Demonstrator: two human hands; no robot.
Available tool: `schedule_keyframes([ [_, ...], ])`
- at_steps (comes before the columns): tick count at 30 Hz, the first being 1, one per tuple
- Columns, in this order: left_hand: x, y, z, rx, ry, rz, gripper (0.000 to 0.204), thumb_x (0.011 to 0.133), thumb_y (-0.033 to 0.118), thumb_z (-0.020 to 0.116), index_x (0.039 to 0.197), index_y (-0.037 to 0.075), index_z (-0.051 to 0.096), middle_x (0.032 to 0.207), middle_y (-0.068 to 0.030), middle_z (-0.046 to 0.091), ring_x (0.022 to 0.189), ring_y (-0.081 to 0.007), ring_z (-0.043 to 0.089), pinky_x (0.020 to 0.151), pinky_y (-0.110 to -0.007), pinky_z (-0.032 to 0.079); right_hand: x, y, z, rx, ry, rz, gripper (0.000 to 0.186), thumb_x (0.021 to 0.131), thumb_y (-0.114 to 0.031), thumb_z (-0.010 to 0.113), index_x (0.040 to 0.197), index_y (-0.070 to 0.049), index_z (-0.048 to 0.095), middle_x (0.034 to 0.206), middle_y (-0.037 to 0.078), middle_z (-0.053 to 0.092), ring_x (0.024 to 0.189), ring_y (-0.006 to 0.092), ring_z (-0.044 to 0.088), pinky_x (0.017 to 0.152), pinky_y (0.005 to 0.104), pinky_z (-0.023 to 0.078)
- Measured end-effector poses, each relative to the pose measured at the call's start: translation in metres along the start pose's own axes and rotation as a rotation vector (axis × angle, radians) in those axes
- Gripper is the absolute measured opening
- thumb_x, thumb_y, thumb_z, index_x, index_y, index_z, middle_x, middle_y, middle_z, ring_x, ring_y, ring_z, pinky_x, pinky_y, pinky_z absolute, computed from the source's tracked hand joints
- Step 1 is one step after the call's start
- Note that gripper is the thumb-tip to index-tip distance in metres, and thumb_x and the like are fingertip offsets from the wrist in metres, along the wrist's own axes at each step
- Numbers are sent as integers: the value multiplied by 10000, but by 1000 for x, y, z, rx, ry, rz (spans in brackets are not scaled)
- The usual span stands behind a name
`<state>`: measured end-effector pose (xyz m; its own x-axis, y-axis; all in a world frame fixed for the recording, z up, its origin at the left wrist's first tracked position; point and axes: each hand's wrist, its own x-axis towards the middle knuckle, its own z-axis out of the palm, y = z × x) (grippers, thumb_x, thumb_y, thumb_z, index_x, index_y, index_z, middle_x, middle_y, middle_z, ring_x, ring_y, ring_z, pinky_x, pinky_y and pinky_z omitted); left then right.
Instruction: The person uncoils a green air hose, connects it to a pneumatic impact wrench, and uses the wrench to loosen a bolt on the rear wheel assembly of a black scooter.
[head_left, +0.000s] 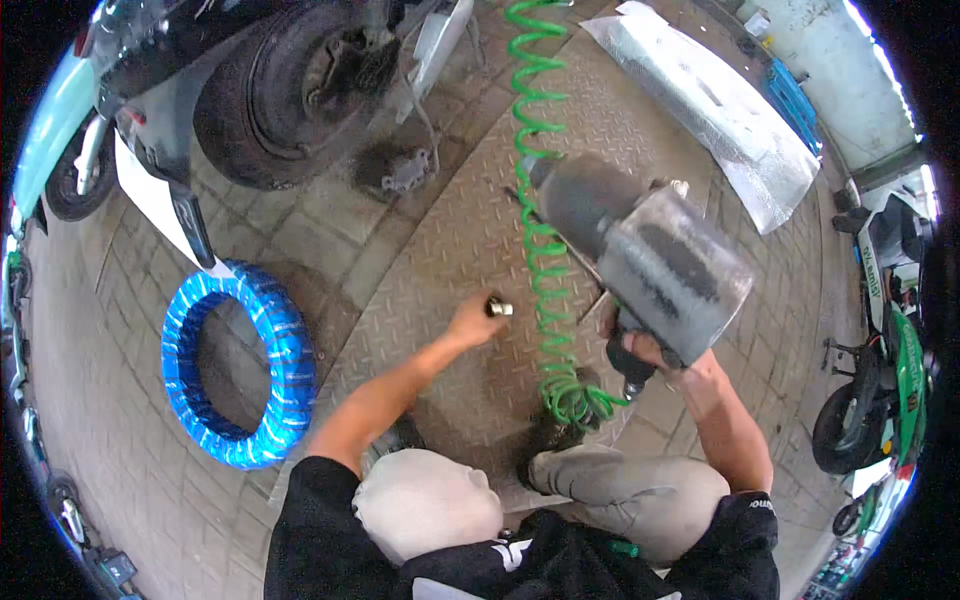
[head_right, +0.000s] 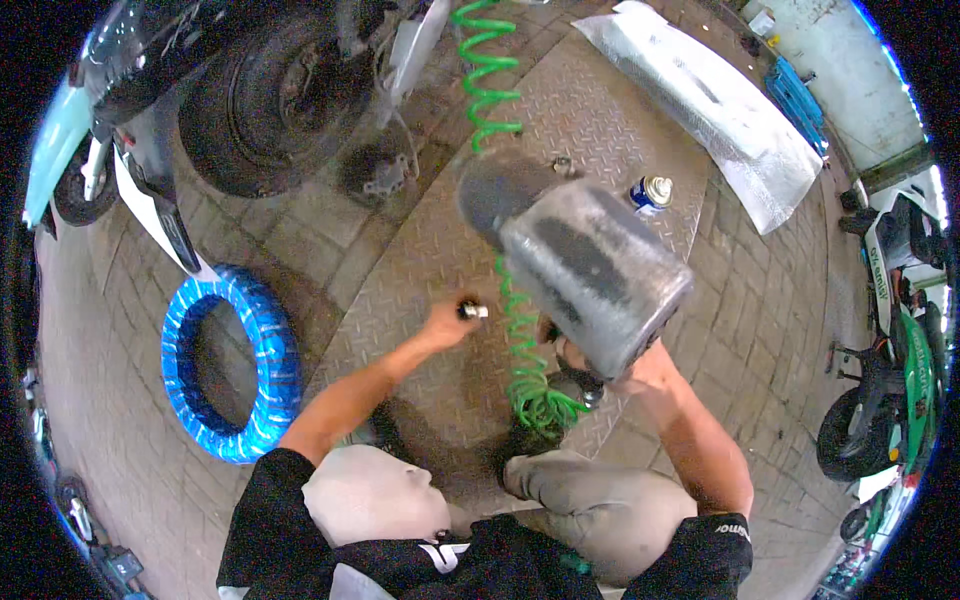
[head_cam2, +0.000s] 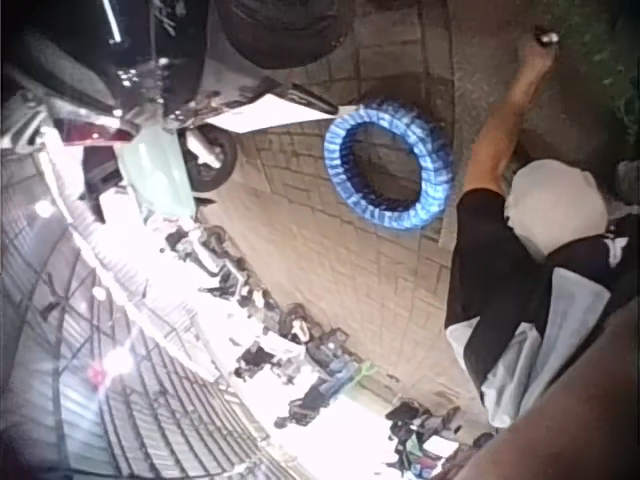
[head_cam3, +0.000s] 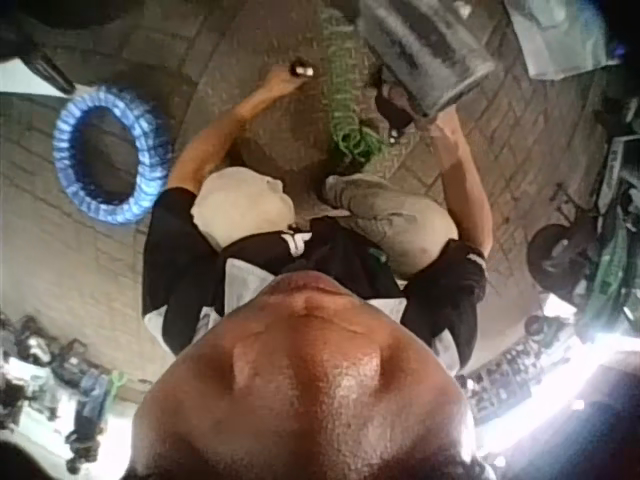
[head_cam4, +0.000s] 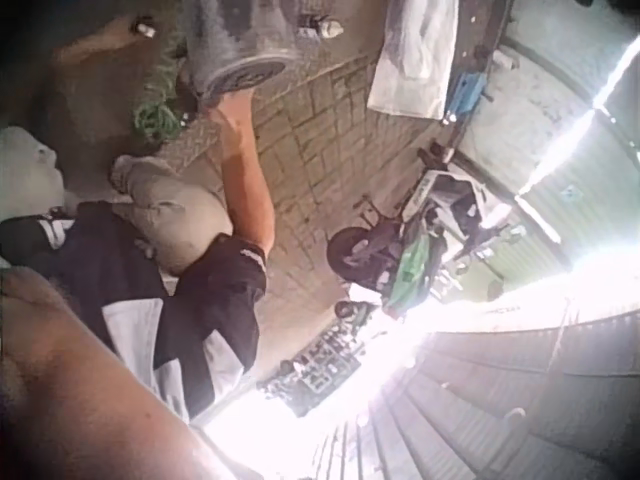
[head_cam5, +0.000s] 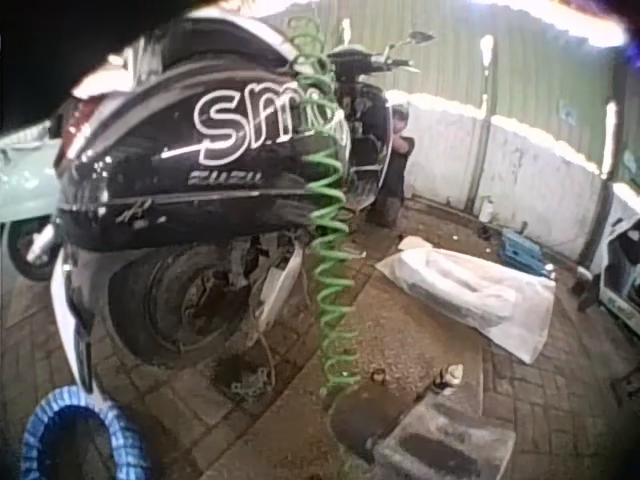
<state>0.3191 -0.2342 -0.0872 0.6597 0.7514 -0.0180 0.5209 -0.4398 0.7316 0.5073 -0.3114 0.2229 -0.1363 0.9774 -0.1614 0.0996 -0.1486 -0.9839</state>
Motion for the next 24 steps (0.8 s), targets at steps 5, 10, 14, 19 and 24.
schedule_keyframes([
  [5, 19, 67, -136, -1625, 316, -595, 258, 843, 277, 413, 909, 50, 517, 654, -57, 520, 543, -135, 470, 455, -260, 358, 14, 43, -3, 239, -161, -130, 600, 692, -192, 708, 1205, -36, 438, 935, 90, 589, 823, 178, 559, 657, 286, 466],
  [10, 12, 157, -247, -1431, 659, -285, 391, 908, 389, 371, 782, 43, 500, 626, -54, 494, 459, -103, 389, 398, -230, 274, 40, 52, 0, 698, -506, 12, 695, 704, -213, 712, 1279, -68, 350, 1135, 146, 512, 924, 252, 561, 778, 344, 482],
  [14, -2, 202, -292, -1072, 614, -108, 457, 892, 480, 386, 850, 37, 494, 751, -73, 524, 663, -137, 505, 587, -250, 428, 46, 38, 0, 999, -609, 246, 507, 815, -221, 593, 1230, -22, 382, 1049, 160, 536, 799, 210, 581, 737, 340, 499],
  [19, 6, 245, -296, -662, 587, -108, 499, 901, 497, 348, 810, 38, 520, 675, -21, 507, 582, -77, 450, 500, -218, 354, 48, 37, -16, 1077, -689, 358, 582, 787, -255, 604, 1260, -21, 359, 1135, 171, 493, 903, 234, 547, 811, 353, 460],
  [24, 18, 265, -298, -345, 493, -189, 549, 903, 513, 323, 777, 30, 552, 658, -7, 514, 596, -76, 458, 540, -217, 366, 54, 35, -27, 809, -563, 50, 687, 729, -276, 648, 1287, -20, 338, 1210, 176, 452, 1021, 257, 504, 883, 358, 406],
])
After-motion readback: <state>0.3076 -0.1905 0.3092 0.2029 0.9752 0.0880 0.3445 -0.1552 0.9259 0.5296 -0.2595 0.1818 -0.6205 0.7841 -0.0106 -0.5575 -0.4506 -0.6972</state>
